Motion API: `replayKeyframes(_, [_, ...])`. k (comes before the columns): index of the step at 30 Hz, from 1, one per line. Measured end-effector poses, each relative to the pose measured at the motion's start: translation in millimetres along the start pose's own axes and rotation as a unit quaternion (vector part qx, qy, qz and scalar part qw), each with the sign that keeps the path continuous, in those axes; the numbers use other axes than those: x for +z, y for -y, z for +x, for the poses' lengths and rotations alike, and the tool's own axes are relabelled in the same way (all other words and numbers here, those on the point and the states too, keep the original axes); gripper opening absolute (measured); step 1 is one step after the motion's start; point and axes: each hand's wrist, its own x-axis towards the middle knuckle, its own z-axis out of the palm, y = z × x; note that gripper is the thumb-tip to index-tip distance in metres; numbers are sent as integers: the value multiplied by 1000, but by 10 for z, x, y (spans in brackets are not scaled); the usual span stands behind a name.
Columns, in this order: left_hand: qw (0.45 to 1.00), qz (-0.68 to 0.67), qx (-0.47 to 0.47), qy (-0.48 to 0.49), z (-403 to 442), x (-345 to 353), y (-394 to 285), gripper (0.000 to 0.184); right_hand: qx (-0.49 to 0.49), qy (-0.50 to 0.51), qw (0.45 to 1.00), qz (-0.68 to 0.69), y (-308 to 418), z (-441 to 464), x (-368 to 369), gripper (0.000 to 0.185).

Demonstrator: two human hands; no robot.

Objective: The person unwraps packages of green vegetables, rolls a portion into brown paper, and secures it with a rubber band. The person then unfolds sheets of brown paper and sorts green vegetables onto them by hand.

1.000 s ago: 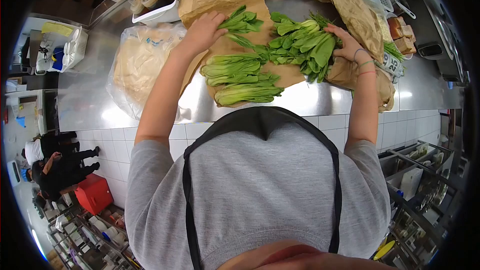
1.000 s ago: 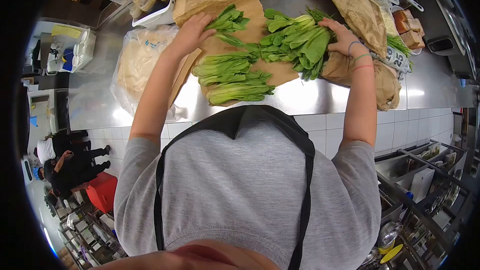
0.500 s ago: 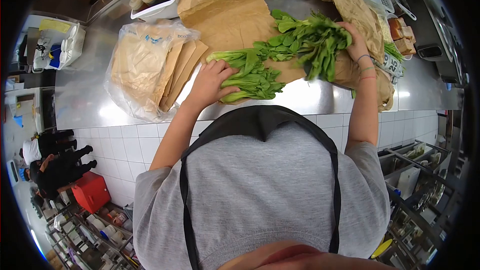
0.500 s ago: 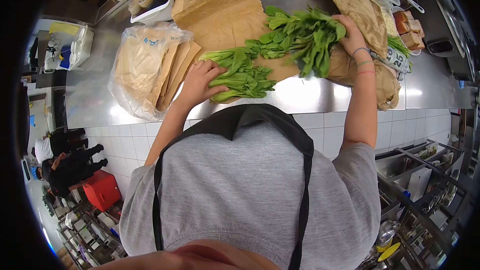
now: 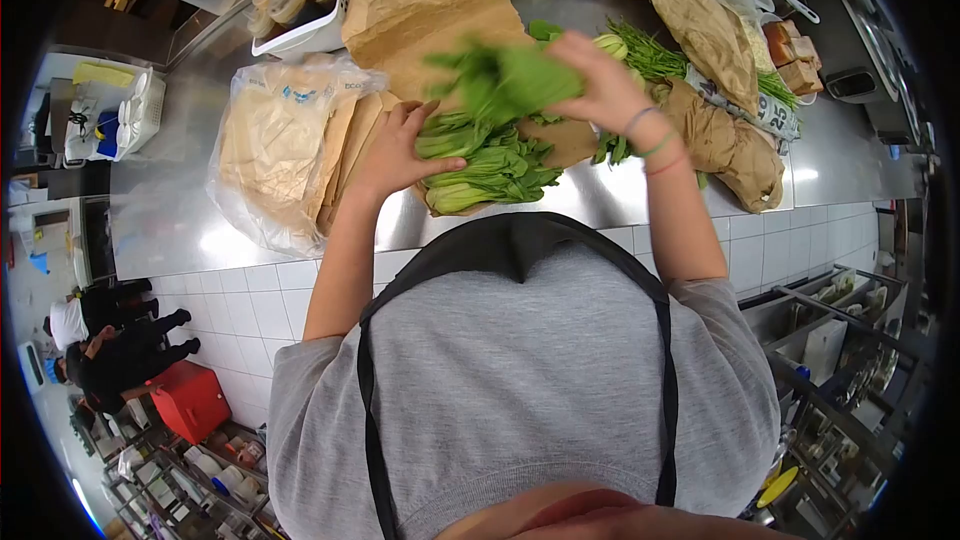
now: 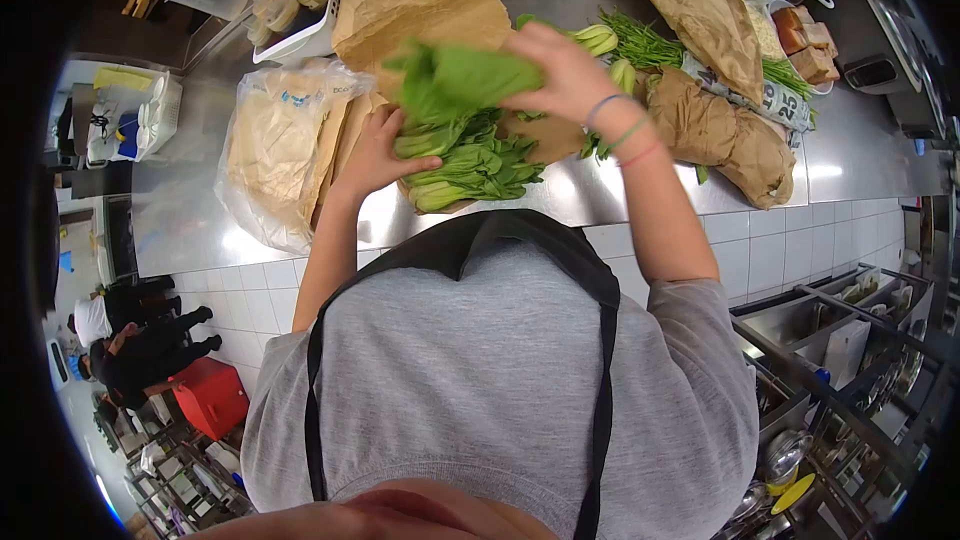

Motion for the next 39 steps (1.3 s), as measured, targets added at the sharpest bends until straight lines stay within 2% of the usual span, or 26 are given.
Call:
replayKeyframes(3, [999, -21, -26, 16, -44, -43, 124, 97, 48, 133, 979, -147, -149, -119, 561, 51])
replayKeyframes(5, [998, -43, -41, 34, -109, -84, 193, 99, 62, 160, 974, -147, -205, -179, 693, 57])
replayKeyframes(7, [997, -83, -4, 0, -163, -155, 168, 100, 72, 187, 968, -148, -222, -147, 654, 63])
replayKeyframes(9, [997, -79, 19, -16, -138, -246, 27, 99, 73, 208, 975, 24, -224, -149, 473, 74])
replayKeyframes(10, [996, -74, 42, -34, -107, -297, -76, 97, 28, 211, 971, 113, -330, -112, 376, 78])
replayKeyframes(11, [996, -75, 41, -35, -72, -333, -184, 97, 64, 215, 955, 194, -447, -85, 251, 73])
replayKeyframes(12, [996, -45, 66, -37, -22, -361, -303, 92, 138, 175, 956, 192, -442, -48, 87, 61])
replayKeyframes(13, [995, -16, 90, -39, 26, -341, -405, 86, 78, 86, 979, 170, -626, -26, 23, 50])
replayKeyframes(14, [995, -17, 89, -41, 77, -272, -494, 86, 77, 57, 995, 40, -821, -8, -104, 45])
replayKeyframes(16, [983, 53, 175, -29, 174, -100, -688, 80, 114, 72, 978, -162, -1325, -77, -198, 54])
replayKeyframes(17, [982, 53, 177, -30, 202, -12, -788, 80, 114, 71, 977, -164, -1425, -139, -149, 54])
replayKeyframes(19, [977, 111, 177, 33, 226, 164, -916, 77, 169, 110, 949, -241, -1575, -240, -34, 59])
replayKeyframes(20, [976, 120, 180, -9, 258, 253, -876, 64, 156, 99, 963, -198, -1643, -271, -9, 61])
replayKeyframes(21, [976, 119, 180, -10, 334, 317, -783, 64, 155, 99, 963, -198, -1671, -271, -39, 61])
replayKeyframes(23, [995, -6, 101, -2, 487, 382, -602, 49, 216, 120, 961, -125, -1726, -275, -94, 57])
replayKeyframes(24, [993, -15, 99, -61, 489, 344, -625, 38, 217, 120, 961, -124, -1762, -307, -116, 57])
replayKeyframes(26, [994, -46, 77, -68, 525, 328, -547, 37, 228, 15, 968, -104, -1821, -365, -147, 52])
replayKeyframes(27, [993, -76, 54, -76, 554, 330, -489, 36, 228, 15, 968, -103, -1756, -360, -173, 52])
replayKeyframes(29, [995, -65, 37, -65, 621, 405, -349, 35, 148, -113, 972, 140, -1389, -302, -331, 47])
replayKeyframes(30, [997, -52, 24, -50, 645, 423, -313, 35, 139, -102, 969, 178, -1103, -278, -398, 47])
replayKeyframes(31, [999, -39, 13, -35, 668, 423, -288, 36, 140, -103, 969, 178, -866, -268, -419, 47])
replayKeyframes(33, [1000, -23, 0, -10, 693, 391, -235, 35, 87, 27, 986, 141, -485, -261, -370, 44])
replayKeyframes(35, [1000, -7, -11, 14, 678, 375, -211, 33, 44, 65, 997, 13, -368, -333, -4, 47])
replayKeyframes(37, [998, 12, 50, -39, 599, 399, -195, 33, 80, 56, 992, -83, -439, -499, 483, 49])
replayKeyframes(38, [998, 10, 66, -22, 610, 493, -67, 43, 81, 57, 992, -83, -413, -546, 559, 49])
replayKeyframes(39, [998, 10, 65, -23, 607, 483, -90, 43, 107, 50, 988, -102, -386, -578, 610, 50])
